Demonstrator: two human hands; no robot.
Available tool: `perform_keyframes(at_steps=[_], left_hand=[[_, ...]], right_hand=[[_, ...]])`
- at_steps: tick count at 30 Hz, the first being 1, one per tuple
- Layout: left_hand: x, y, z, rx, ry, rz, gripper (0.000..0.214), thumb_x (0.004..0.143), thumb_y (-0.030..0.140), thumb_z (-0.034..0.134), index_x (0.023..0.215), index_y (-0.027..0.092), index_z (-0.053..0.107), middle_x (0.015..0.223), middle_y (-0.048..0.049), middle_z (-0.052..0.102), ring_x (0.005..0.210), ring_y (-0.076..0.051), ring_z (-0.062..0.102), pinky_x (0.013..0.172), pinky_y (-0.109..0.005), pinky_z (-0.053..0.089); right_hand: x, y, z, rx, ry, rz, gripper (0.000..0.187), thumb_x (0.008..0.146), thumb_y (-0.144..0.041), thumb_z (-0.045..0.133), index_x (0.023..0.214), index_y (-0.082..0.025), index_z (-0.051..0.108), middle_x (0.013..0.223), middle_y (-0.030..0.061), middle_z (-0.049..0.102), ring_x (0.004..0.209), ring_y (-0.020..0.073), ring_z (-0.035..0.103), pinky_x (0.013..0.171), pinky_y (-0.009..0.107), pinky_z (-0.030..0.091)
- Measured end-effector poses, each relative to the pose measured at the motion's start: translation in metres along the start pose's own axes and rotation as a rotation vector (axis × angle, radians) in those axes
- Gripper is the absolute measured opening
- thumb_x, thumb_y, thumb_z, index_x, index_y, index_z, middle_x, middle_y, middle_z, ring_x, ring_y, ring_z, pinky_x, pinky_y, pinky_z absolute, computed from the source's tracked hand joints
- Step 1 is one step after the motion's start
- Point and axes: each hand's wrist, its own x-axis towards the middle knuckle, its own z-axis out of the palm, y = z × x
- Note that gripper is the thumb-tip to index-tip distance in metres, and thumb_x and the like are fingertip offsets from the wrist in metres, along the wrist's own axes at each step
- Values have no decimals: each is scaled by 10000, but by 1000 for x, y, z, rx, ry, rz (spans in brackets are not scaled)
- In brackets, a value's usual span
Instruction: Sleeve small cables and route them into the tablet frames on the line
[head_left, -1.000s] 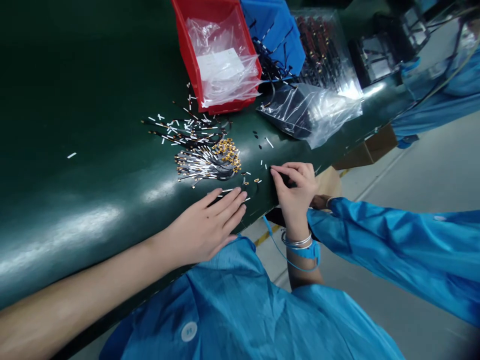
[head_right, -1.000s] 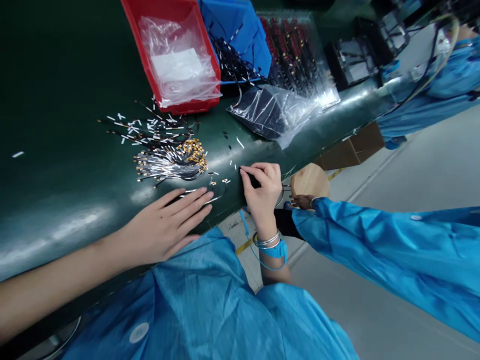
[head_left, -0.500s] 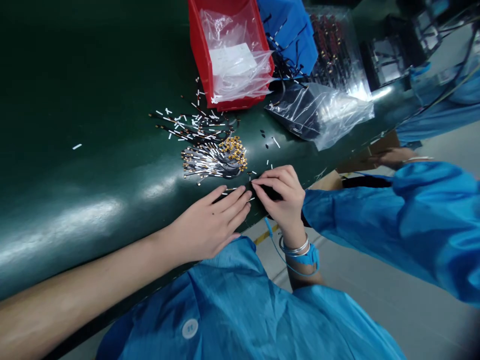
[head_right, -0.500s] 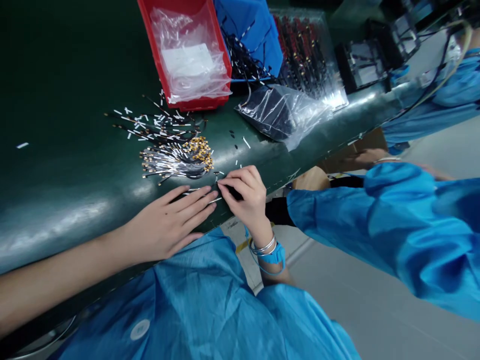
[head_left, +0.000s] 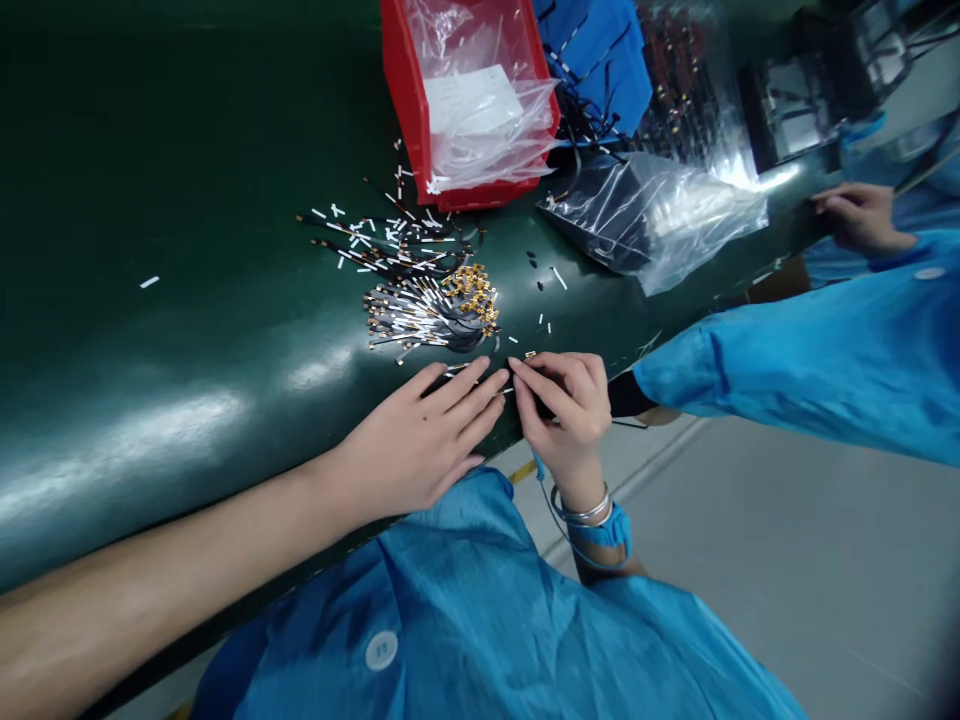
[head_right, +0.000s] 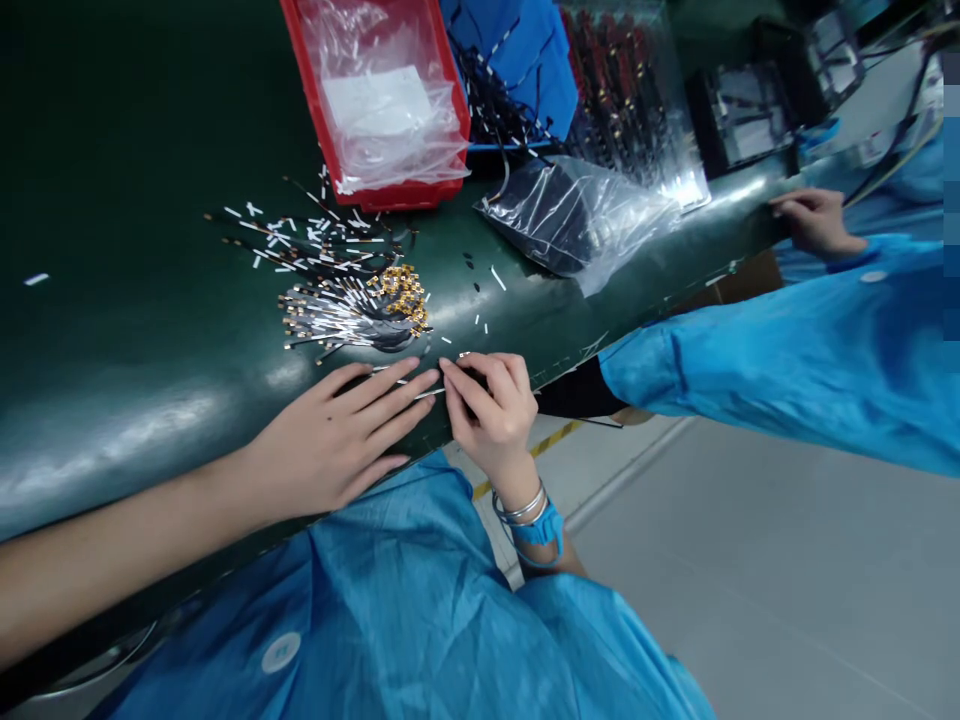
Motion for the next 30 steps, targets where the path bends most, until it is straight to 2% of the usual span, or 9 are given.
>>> perform_keyframes(at_steps=[9, 12, 16, 18, 23, 27, 30], left_hand=[[0, 1, 3, 54, 4, 5, 522, 975, 413, 395, 1367, 88, 508, 1456, -118, 461, 1348, -294, 410, 1017, -420, 365], [1, 2, 2, 74, 24, 12, 513, 979, 403, 382, 1359, 84, 515, 1444, -117, 475, 1338, -292, 423, 1012, -423, 370], [1, 1, 1, 81, 25, 17, 508, 987, 399, 360, 1357, 88, 518, 1430, -116, 492, 1329, -288, 436, 1015, -427, 371], [1, 0, 1, 76, 15, 21, 507, 987, 402, 358, 1358, 96, 519, 1435, -111, 486, 1334, -291, 430, 1019, -432, 368], [0, 0, 2, 46, -10, 14, 508, 978, 406, 382, 1371, 110, 509, 1458, -100, 460, 1354, -299, 404, 1040, -438, 350], [0, -1, 2, 32, 1, 15, 525, 969, 422, 402, 1364, 94, 514, 1453, -126, 465, 1364, -310, 391, 1055, -456, 337], [-1, -1, 1, 45, 16, 40, 516, 969, 416, 403, 1338, 82, 537, 1458, -131, 456, 1378, -308, 372, 1067, -460, 330]], right_hand=[[-12, -10, 5, -104, 20, 15, 375, 831, -116, 578, 1151, -293, 666, 1062, 72, 696, 922, 227, 592, 755, 404, 533], [-10, -11, 5, -75, 39, 27, 322, 833, -106, 568, 1098, -249, 683, 1040, 92, 693, 911, 222, 587, 764, 399, 527], [2, -9, -3, -43, -34, 38, 218, 845, -135, 566, 964, -255, 703, 971, 63, 699, 877, 209, 592, 752, 388, 520], [13, -3, -6, -25, -45, 69, 189, 857, -156, 562, 922, -264, 703, 922, 40, 696, 857, 197, 596, 752, 375, 511], [46, 30, 5, -146, 62, 215, 101, 847, -234, 608, 874, -247, 704, 825, 29, 647, 829, 204, 565, 743, 369, 480], [62, 51, 18, -184, -27, 204, 85, 841, -220, 599, 793, -226, 669, 800, 10, 625, 823, 196, 552, 762, 368, 464], [64, 50, 19, -200, -43, 207, 125, 830, -207, 584, 710, -218, 614, 756, -8, 609, 786, 179, 547, 722, 341, 451]])
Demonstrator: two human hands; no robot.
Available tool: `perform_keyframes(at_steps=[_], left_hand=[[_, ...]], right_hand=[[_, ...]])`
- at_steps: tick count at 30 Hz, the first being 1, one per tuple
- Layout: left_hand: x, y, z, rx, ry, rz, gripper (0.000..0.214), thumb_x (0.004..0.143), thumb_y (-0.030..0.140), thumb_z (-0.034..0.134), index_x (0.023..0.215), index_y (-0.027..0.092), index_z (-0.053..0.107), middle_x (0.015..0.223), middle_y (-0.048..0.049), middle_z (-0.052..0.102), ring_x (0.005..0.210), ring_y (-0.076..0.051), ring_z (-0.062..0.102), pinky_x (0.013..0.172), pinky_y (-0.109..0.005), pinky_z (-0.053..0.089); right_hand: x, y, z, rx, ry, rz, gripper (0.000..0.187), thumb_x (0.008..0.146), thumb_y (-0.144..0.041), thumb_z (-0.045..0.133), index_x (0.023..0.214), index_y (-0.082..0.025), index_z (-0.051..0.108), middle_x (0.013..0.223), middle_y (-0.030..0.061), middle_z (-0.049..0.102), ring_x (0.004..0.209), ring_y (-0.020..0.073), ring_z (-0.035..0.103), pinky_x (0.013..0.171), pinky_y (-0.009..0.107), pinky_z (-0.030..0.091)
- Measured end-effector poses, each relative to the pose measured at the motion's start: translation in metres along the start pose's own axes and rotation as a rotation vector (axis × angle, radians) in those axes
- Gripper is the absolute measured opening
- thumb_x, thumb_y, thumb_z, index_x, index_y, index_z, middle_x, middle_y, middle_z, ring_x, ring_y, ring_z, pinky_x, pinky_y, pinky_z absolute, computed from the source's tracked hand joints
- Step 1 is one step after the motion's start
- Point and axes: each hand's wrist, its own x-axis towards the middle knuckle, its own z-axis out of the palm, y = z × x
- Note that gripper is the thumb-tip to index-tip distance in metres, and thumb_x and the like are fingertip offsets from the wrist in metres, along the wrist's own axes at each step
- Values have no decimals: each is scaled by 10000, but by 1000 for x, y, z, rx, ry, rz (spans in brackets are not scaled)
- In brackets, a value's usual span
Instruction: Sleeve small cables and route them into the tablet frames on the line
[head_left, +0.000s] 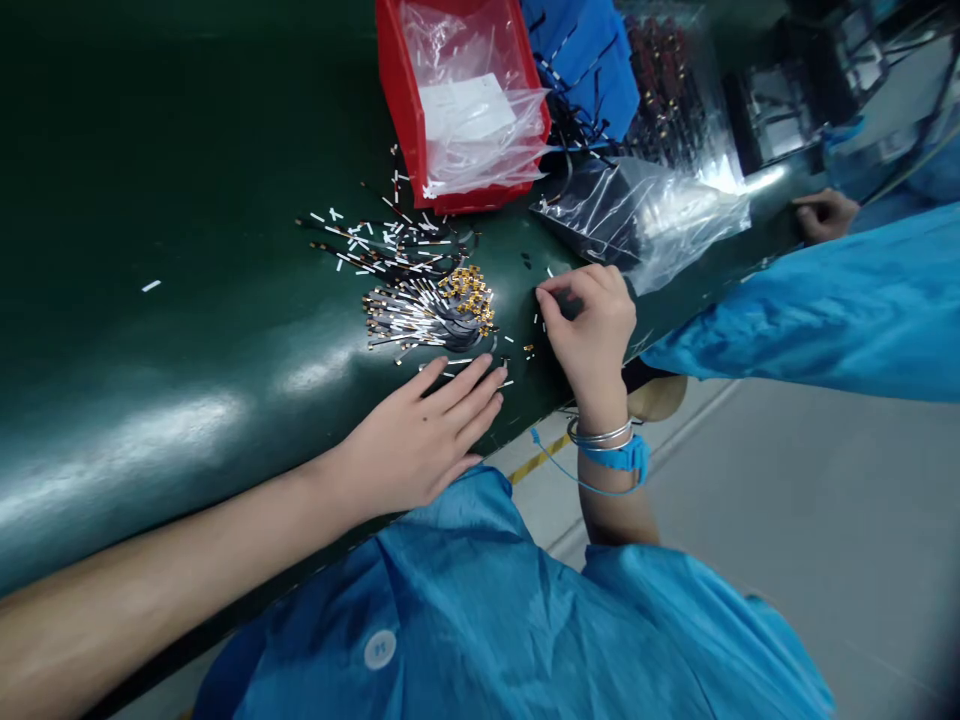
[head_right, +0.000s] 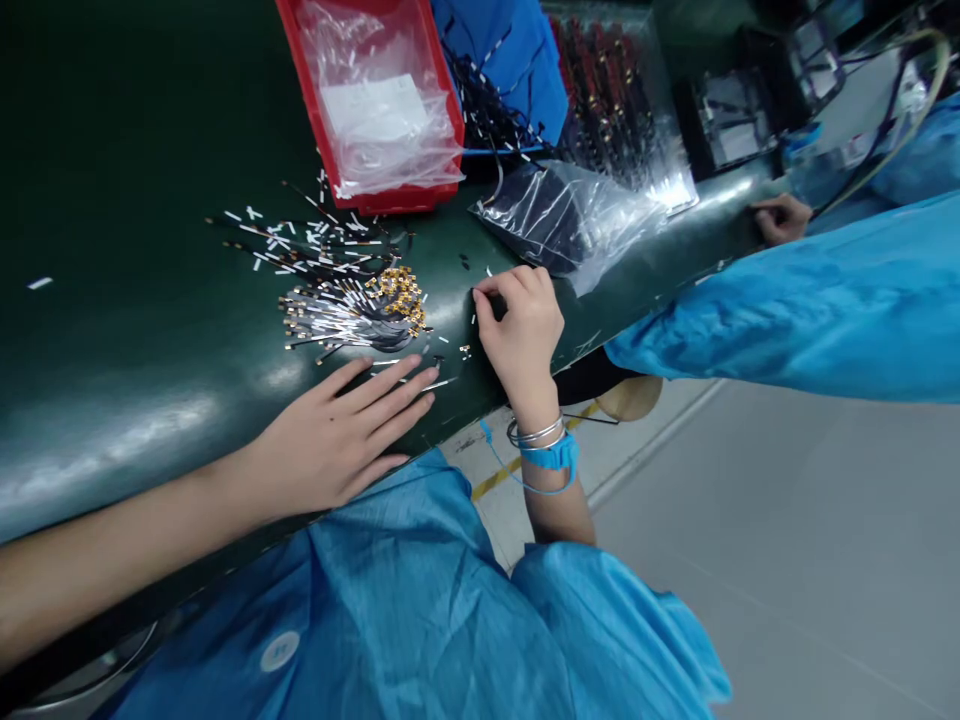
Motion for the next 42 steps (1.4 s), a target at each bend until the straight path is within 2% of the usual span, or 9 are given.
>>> perform_keyframes(at_steps=[5, 8, 12, 15, 19, 24, 30, 37, 42], left_hand=[[-1, 1, 0, 29, 52, 60, 469, 983, 370, 381, 1315, 88, 558, 1470, -114, 441, 1375, -276, 385, 1062, -431, 349], [-1, 2, 1, 27, 66, 65, 469, 973, 378, 406, 1289, 76, 577, 1455, -128, 459, 1363, -283, 401, 1054, -433, 356], [-1, 2, 1, 17, 48, 100, 481, 976, 395, 393, 1312, 92, 557, 1462, -113, 454, 1368, -266, 398, 1063, -425, 351], [0, 1, 1, 3, 11, 113, 505, 971, 428, 401, 1340, 110, 532, 1481, -100, 428, 1384, -262, 374, 1075, -436, 339], [0, 1, 1, 1, -3, 104, 529, 951, 453, 439, 1348, 114, 524, 1489, -107, 412, 1391, -269, 362, 1080, -440, 332], [0, 1, 1, -5, -13, 95, 531, 948, 461, 445, 1344, 118, 531, 1472, -119, 436, 1383, -273, 378, 1077, -442, 332], [0, 1, 1, -23, -15, 99, 549, 939, 464, 470, 1356, 110, 515, 1472, -123, 437, 1383, -279, 377, 1081, -446, 326], [0, 0, 0, -45, -37, 94, 554, 945, 467, 454, 1370, 115, 498, 1490, -112, 412, 1405, -288, 337, 1095, -467, 308], [1, 0, 1, -60, -44, 91, 553, 945, 470, 456, 1371, 119, 499, 1482, -104, 426, 1400, -290, 347, 1101, -462, 304]], right_hand=[[-10, -8, -13, 14, 6, 104, 200, 793, -270, 652, 620, -214, 568, 646, -20, 569, 666, 155, 516, 627, 311, 415], [-12, -4, -23, 117, 7, 127, 173, 809, -290, 657, 657, -216, 620, 642, -23, 577, 643, 144, 516, 620, 301, 419], [-7, 10, -28, 318, -75, -7, 50, 814, -241, 666, 789, -239, 709, 703, -18, 630, 682, 143, 543, 646, 299, 448], [-3, 15, -23, 392, -163, -74, 35, 798, -243, 694, 789, -253, 727, 725, -13, 649, 705, 147, 559, 646, 302, 459], [-5, 10, -18, 376, -103, -18, 24, 773, -235, 719, 750, -243, 718, 714, -13, 642, 693, 146, 549, 643, 307, 469], [-14, 3, -22, 341, -84, -1, 44, 778, -227, 700, 744, -242, 723, 731, -9, 644, 703, 147, 555, 631, 309, 468], [-23, 2, -24, 371, 53, 124, 68, 784, -207, 682, 768, -248, 734, 740, -12, 646, 662, 130, 547, 533, 279, 409], [-20, -1, -12, 376, 9, 106, 67, 756, -185, 712, 703, -226, 714, 700, -20, 625, 672, 129, 524, 630, 297, 462], [-29, -5, -20, 395, 9, 91, 73, 784, -206, 685, 713, -219, 696, 707, -13, 622, 665, 133, 526, 564, 281, 423]])
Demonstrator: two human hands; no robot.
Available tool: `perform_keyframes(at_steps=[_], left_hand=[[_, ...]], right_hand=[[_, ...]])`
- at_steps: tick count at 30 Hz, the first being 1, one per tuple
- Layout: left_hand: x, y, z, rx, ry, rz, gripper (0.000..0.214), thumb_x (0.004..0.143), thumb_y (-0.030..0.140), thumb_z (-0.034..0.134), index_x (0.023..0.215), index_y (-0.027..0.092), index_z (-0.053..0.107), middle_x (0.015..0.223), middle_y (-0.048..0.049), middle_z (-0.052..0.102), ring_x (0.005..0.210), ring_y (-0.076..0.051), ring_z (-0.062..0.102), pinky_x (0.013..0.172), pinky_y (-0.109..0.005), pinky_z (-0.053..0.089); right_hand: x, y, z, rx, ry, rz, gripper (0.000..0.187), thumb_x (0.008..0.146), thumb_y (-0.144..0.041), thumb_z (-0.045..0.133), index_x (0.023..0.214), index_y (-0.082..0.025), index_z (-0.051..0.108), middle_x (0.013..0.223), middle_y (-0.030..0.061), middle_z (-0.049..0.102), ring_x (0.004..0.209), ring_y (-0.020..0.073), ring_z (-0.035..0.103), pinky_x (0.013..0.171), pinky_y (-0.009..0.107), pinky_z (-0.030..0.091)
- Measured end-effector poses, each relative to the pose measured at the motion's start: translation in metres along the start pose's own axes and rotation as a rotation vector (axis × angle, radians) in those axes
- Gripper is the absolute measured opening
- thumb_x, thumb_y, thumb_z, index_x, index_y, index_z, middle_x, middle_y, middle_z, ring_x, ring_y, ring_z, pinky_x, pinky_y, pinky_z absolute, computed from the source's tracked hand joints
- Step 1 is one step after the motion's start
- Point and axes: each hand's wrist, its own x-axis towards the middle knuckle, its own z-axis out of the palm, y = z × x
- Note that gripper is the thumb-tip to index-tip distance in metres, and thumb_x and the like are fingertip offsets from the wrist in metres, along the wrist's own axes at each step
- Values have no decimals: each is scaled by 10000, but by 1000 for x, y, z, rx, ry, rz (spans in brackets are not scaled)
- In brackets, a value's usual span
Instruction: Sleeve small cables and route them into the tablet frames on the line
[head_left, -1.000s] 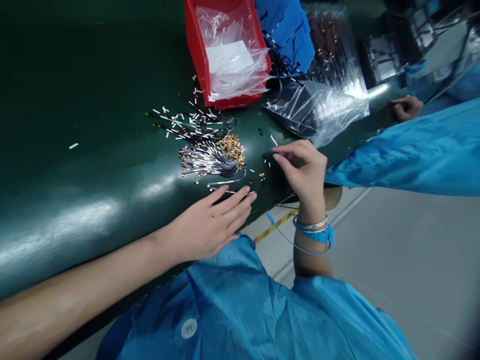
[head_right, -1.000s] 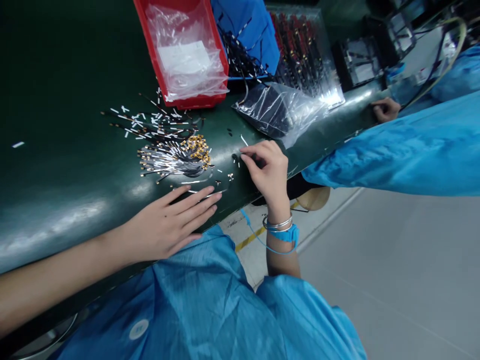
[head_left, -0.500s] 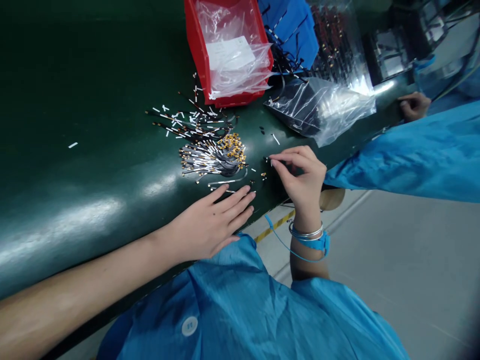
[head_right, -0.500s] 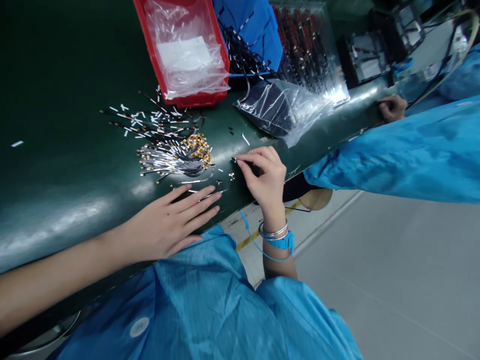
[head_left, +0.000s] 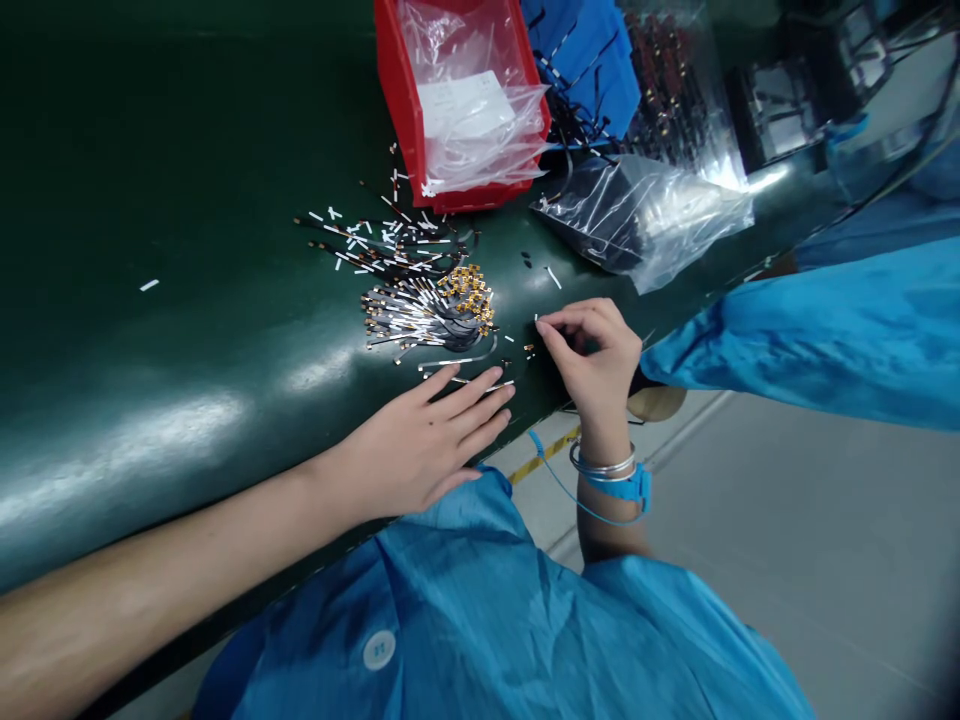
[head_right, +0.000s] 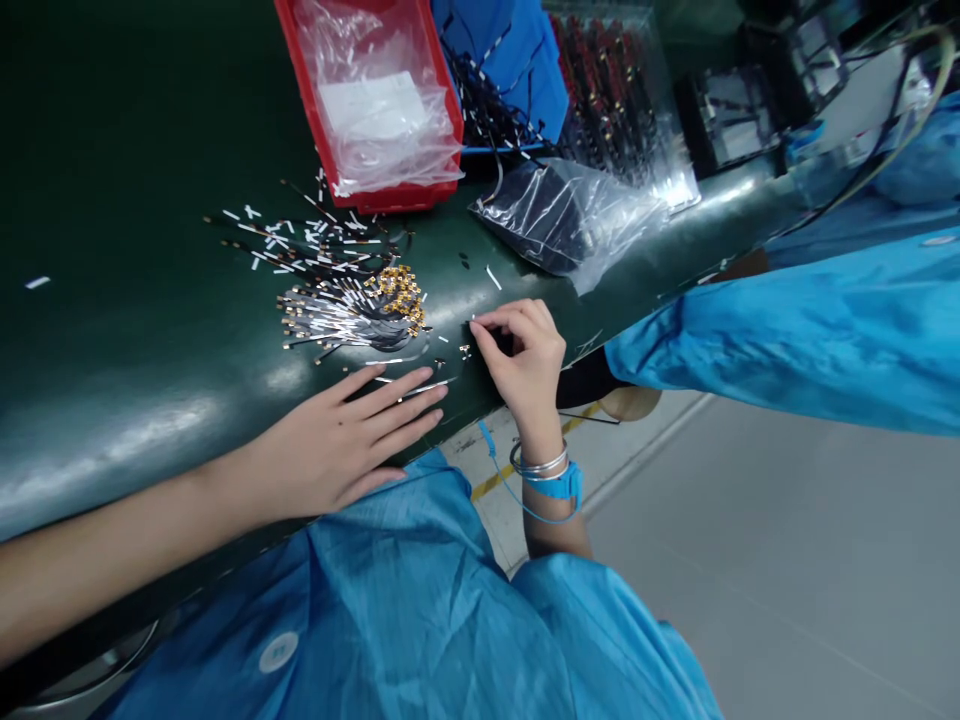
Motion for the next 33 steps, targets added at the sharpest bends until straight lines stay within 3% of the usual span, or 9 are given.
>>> perform_keyframes(at_steps=[5, 9, 18, 29, 33], left_hand=[[-1, -2, -1, -1, -4, -13, 548, 944, 476, 456, 1369, 134, 504, 1482, -99, 430, 1399, -283, 350, 1109, -449, 301], [2, 4, -3, 32, 29, -5, 563, 944, 469, 455, 1376, 109, 490, 1503, -123, 390, 1410, -284, 329, 1111, -456, 303], [33, 23, 10, 115, 44, -145, 617, 923, 468, 486, 1369, 42, 482, 1474, -184, 417, 1389, -315, 357, 1106, -460, 305], [31, 22, 10, 101, 9, -172, 606, 945, 462, 432, 1381, 43, 471, 1467, -175, 432, 1375, -321, 377, 1091, -465, 323], [31, 22, 9, 91, -8, -175, 613, 946, 461, 430, 1392, 41, 456, 1476, -177, 419, 1384, -321, 364, 1098, -467, 315]], right_hand=[[-11, -2, -9, 2, -88, -126, 72, 810, -221, 660, 747, -226, 694, 745, 9, 658, 695, 148, 567, 554, 291, 423], [-10, 2, -10, -15, -125, -139, 98, 830, -244, 635, 747, -231, 686, 753, 18, 667, 712, 158, 584, 571, 307, 442], [-7, 11, -11, 25, -136, -229, 78, 845, -229, 635, 778, -228, 674, 751, 9, 666, 725, 150, 595, 589, 299, 460], [-11, 11, -7, -21, -92, -298, 92, 848, -197, 619, 803, -244, 683, 759, 8, 647, 734, 161, 580, 658, 342, 486], [-12, 10, -6, -23, -84, -258, 100, 849, -194, 613, 809, -251, 684, 762, 5, 648, 737, 164, 588, 632, 333, 492]])
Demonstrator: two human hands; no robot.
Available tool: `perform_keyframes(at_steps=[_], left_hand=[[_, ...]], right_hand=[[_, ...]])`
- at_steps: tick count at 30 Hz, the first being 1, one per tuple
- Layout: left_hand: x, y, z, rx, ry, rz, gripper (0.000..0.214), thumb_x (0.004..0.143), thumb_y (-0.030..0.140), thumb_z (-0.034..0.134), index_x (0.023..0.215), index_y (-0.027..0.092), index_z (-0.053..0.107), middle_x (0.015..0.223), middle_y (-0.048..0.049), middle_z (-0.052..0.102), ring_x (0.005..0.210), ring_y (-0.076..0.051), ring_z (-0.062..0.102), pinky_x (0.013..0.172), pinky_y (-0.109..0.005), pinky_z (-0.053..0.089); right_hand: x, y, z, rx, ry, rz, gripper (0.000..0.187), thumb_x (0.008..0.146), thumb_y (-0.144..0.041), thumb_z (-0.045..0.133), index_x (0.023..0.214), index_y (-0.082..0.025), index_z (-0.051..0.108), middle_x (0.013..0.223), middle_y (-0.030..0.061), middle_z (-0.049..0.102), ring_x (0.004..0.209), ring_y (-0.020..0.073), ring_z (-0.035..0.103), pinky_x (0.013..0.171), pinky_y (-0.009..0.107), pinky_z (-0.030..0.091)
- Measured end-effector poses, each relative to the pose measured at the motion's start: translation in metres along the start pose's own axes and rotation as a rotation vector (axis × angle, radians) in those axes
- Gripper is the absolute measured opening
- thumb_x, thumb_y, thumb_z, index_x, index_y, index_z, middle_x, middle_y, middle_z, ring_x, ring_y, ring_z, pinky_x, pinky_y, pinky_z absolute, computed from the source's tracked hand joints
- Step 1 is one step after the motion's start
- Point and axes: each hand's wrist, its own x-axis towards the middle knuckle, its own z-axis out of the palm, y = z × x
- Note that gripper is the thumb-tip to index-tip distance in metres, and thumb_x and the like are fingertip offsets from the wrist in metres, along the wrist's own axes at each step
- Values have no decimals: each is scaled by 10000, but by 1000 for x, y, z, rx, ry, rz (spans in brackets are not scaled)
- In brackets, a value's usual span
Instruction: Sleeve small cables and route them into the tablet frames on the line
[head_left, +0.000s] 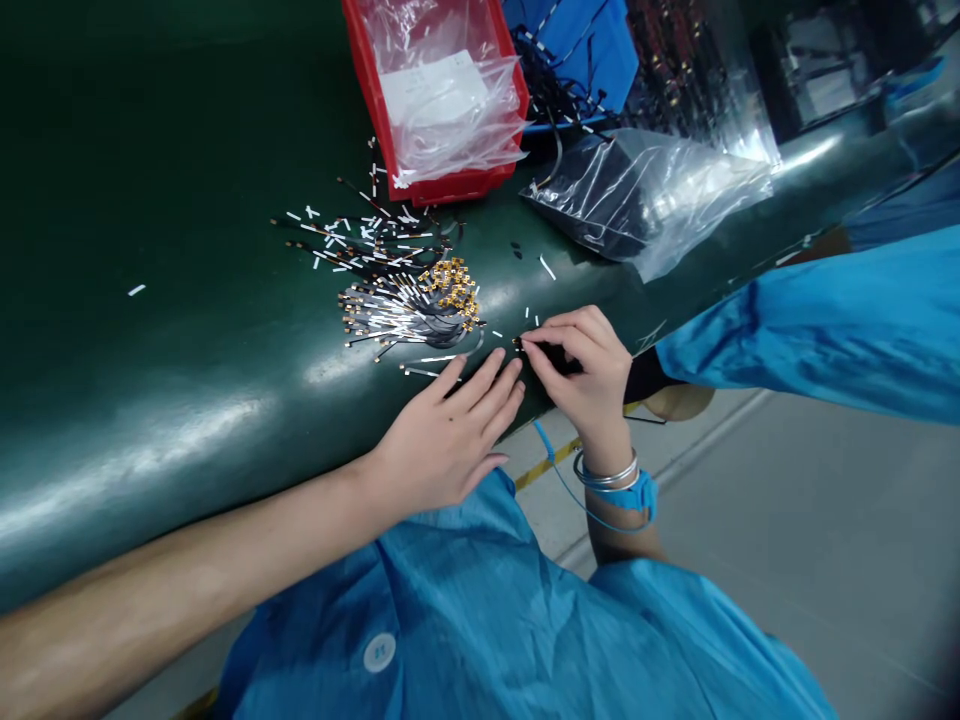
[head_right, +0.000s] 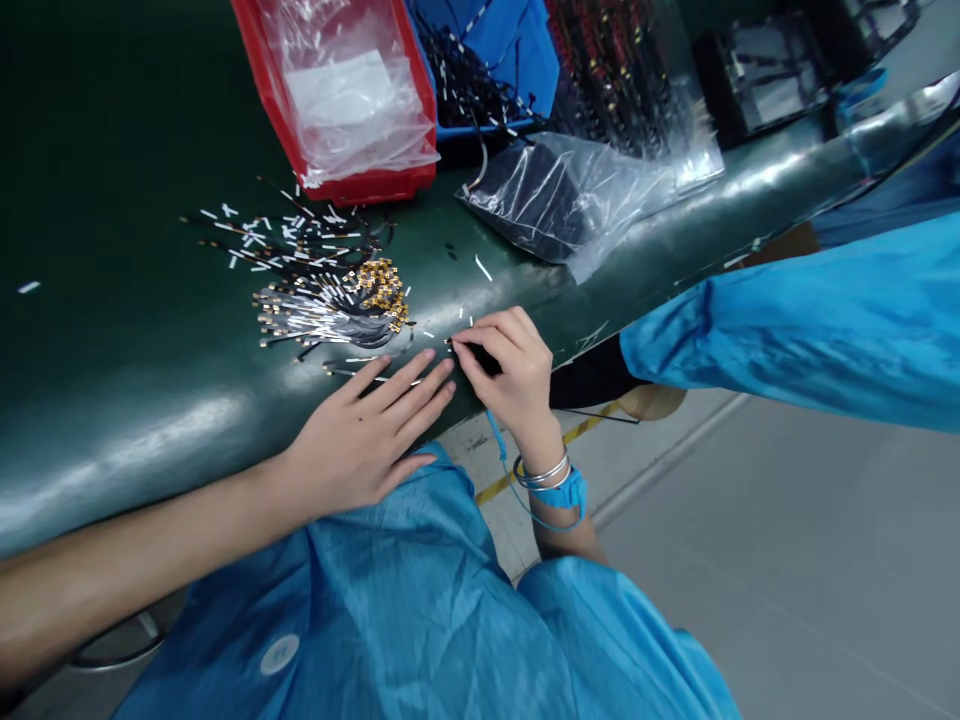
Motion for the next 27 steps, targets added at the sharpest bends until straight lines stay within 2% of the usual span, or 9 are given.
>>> perform_keyframes(at_steps=[4, 11, 22, 27], left_hand=[[0, 0, 0, -3, -6, 5, 628, 944, 467, 428, 1402, 38, 440, 1483, -178, 408, 1389, -325, 353, 1107, -475, 304], [1, 0, 0, 17, 3, 3, 625, 933, 468, 449, 1389, 40, 459, 1467, -175, 432, 1375, -323, 377, 1099, -475, 324], [2, -1, 0, -35, 36, -9, 571, 946, 421, 446, 1379, 50, 483, 1455, -169, 452, 1363, -333, 389, 1076, -497, 346], [3, -2, -1, -20, 33, 16, 590, 934, 435, 474, 1375, 43, 486, 1451, -174, 457, 1352, -345, 397, 1070, -511, 346]], right_hand=[[0, 0, 0, -26, -18, -2, 111, 854, -207, 604, 808, -265, 688, 765, 5, 645, 735, 169, 585, 641, 346, 495], [-3, 0, -2, -155, -7, -158, 148, 854, -164, 590, 881, -266, 695, 761, 23, 635, 722, 170, 546, 624, 330, 480], [-15, -2, -7, -332, -89, -190, 286, 904, -150, 494, 1036, -309, 693, 897, 34, 673, 782, 168, 547, 660, 312, 494], [-12, 2, -11, -368, -122, -260, 291, 904, -142, 487, 1048, -290, 692, 938, 40, 682, 801, 170, 550, 644, 304, 494]])
